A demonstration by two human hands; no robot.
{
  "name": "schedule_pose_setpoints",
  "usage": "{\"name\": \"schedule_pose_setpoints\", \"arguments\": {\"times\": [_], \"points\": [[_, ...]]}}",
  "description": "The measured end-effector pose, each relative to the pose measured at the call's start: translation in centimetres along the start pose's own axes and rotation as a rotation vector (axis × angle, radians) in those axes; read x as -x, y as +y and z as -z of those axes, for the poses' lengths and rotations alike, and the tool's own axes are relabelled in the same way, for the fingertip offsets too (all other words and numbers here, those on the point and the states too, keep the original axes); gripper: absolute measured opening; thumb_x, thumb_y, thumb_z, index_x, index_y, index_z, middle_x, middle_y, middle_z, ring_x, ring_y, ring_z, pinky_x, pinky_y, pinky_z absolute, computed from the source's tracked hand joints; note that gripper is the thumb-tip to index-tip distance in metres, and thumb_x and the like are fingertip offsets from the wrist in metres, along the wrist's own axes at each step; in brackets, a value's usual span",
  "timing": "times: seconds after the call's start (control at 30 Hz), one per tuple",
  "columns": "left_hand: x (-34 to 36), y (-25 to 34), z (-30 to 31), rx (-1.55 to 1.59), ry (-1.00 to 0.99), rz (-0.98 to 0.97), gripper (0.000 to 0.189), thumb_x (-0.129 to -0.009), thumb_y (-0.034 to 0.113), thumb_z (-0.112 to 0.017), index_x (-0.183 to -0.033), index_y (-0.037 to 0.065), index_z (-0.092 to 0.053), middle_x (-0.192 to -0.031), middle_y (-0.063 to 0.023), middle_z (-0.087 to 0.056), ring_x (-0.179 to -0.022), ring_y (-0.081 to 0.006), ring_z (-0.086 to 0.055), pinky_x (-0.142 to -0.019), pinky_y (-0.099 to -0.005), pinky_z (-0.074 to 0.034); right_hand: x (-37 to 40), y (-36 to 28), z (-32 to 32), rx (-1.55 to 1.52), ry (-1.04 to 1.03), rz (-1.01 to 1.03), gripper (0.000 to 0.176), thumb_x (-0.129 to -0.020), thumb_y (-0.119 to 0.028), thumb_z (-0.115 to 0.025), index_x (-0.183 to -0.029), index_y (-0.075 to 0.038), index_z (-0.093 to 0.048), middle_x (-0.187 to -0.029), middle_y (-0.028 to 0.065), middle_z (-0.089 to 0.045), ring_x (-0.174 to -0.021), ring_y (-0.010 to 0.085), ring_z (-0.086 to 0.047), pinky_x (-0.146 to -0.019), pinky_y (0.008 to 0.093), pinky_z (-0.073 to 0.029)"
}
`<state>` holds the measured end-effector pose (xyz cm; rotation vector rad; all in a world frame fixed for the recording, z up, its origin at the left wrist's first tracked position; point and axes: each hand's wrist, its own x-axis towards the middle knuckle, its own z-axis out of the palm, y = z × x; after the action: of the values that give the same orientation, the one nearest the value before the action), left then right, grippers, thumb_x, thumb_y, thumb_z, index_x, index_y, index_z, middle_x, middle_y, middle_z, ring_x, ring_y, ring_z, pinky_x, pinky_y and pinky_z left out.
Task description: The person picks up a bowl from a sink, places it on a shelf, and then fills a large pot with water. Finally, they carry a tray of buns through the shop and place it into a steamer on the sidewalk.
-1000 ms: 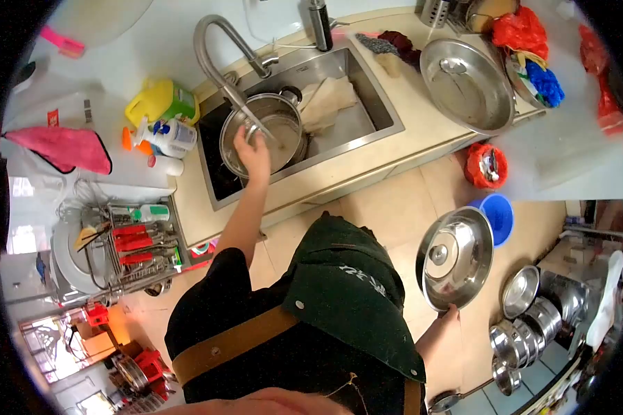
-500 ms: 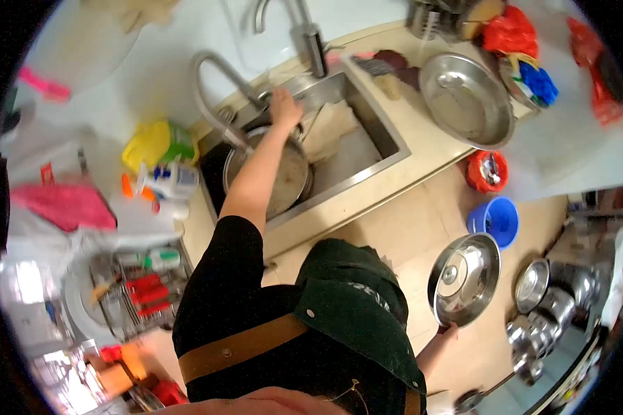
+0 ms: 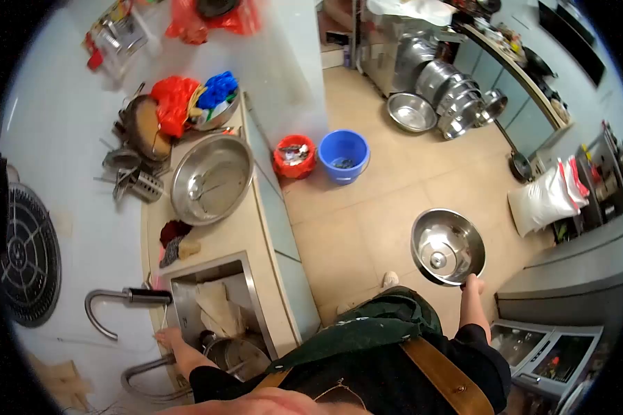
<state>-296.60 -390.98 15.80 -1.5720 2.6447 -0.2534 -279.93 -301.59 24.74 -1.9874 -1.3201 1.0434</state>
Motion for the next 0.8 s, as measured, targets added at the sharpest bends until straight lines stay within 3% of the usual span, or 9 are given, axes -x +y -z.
{"name": "schedule_pose_setpoints", "arguments": {"times": [0.07, 0.13, 0.23, 0.33, 0.37, 0.43, 0.47, 0.57, 0.8], "points": [[1.0, 3.2, -0.8, 0.127, 0.133, 0.039, 0.051, -0.076, 0.021, -0.046, -0.116, -0.007, -0.033, -0.124, -0.0227, -0.029, -0.117, -0.0325, -0.023, -0.096, -0.0386, -0.021, -3.0, 2.9, 0.8, 0.014, 0.054, -0.098, 0.014, -0.063, -0.006, -0.047, -0.066, 0.007, -0.051, -0.061, 0.0133, -0.051, -0.046, 0.0212, -0.050, -0.037, 0.0331, -0.037], [6.9, 8.1, 5.0, 0.229, 0.238, -0.004, 0.049, -0.075, 0.018, -0.048, -0.115, -0.007, -0.034, -0.122, -0.0232, -0.030, -0.117, -0.0337, -0.025, -0.093, -0.0404, -0.026, -3.2, 3.7, 1.4, 0.007, 0.152, -0.152, 0.018, -0.064, -0.007, -0.048, -0.072, 0.009, -0.053, -0.065, 0.0144, -0.054, -0.052, 0.0221, -0.053, -0.041, 0.0334, -0.040], [14.0, 17.5, 6.7, 0.627, 0.651, -0.355, 0.040, -0.070, 0.006, -0.048, -0.108, -0.005, -0.041, -0.113, -0.0229, -0.038, -0.102, -0.0365, -0.039, -0.088, -0.0415, -0.030, -3.2, 6.2, 1.4, -0.006, 0.279, -0.196, 0.022, -0.065, -0.007, -0.049, -0.078, 0.009, -0.054, -0.072, 0.0168, -0.056, -0.063, 0.0241, -0.056, -0.049, 0.0346, -0.043], [26.9, 28.0, 7.1, 1.326, 0.336, -0.776, 0.034, -0.072, 0.004, -0.047, -0.104, -0.004, -0.042, -0.107, -0.0214, -0.041, -0.100, -0.0343, -0.040, -0.088, -0.0416, -0.029, -7.4, 9.7, 1.7, -0.110, 0.336, -0.272, 0.025, -0.065, -0.008, -0.051, -0.084, 0.008, -0.055, -0.084, 0.0197, -0.056, -0.074, 0.0277, -0.056, -0.059, 0.0373, -0.045], [32.3, 30.0, 7.9, 0.999, 0.314, -0.907, 0.034, -0.072, 0.007, -0.050, -0.104, -0.002, -0.043, -0.111, -0.0215, -0.039, -0.106, -0.0331, -0.037, -0.090, -0.0422, -0.027, -9.3, 10.9, 1.6, -0.107, 0.331, -0.282, 0.026, -0.065, -0.008, -0.051, -0.085, 0.008, -0.055, -0.085, 0.0196, -0.056, -0.074, 0.0278, -0.056, -0.059, 0.0371, -0.045], [42.1, 34.4, 6.3, 1.091, 0.184, -1.126, 0.036, -0.068, 0.007, -0.054, -0.102, 0.001, -0.045, -0.116, -0.0200, -0.037, -0.111, -0.0324, -0.033, -0.090, -0.0417, -0.027, -13.6, 12.7, 2.0, -0.109, 0.311, -0.299, 0.027, -0.064, -0.008, -0.052, -0.087, 0.008, -0.055, -0.087, 0.0193, -0.056, -0.075, 0.0279, -0.057, -0.061, 0.0365, -0.045], [47.2, 35.8, 6.6, 1.105, 0.014, -1.145, 0.037, -0.067, 0.007, -0.055, -0.102, 0.002, -0.045, -0.115, -0.0200, -0.037, -0.110, -0.0325, -0.033, -0.090, -0.0414, -0.028, -11.0, 8.0, 2.6, -0.203, 0.322, -0.369, 0.029, -0.064, -0.007, -0.052, -0.088, 0.008, -0.055, -0.088, 0.0190, -0.056, -0.076, 0.0270, -0.057, -0.064, 0.0354, -0.045], [56.9, 40.6, 8.1, 1.154, -0.429, -1.182, 0.033, -0.065, 0.009, -0.056, -0.096, 0.001, -0.048, -0.110, -0.0189, -0.041, -0.106, -0.0317, -0.037, -0.088, -0.0385, -0.031, -18.8, 13.6, 1.9, -0.346, 0.297, -0.333, 0.029, -0.061, -0.006, -0.052, -0.085, 0.009, -0.054, -0.085, 0.0181, -0.056, -0.074, 0.0254, -0.056, -0.063, 0.0350, -0.045], [65.3, 54.0, 11.1, 0.933, -0.776, -1.245, 0.028, -0.067, 0.008, -0.055, -0.093, 0.000, -0.052, -0.091, -0.0123, -0.052, -0.090, -0.0247, -0.048, -0.080, -0.0327, -0.038, -27.4, 14.7, 0.8, -0.562, 0.245, -0.349, 0.022, -0.059, -0.003, -0.049, -0.077, 0.010, -0.051, -0.079, 0.0162, -0.053, -0.066, 0.0235, -0.052, -0.054, 0.0343, -0.043]]}}
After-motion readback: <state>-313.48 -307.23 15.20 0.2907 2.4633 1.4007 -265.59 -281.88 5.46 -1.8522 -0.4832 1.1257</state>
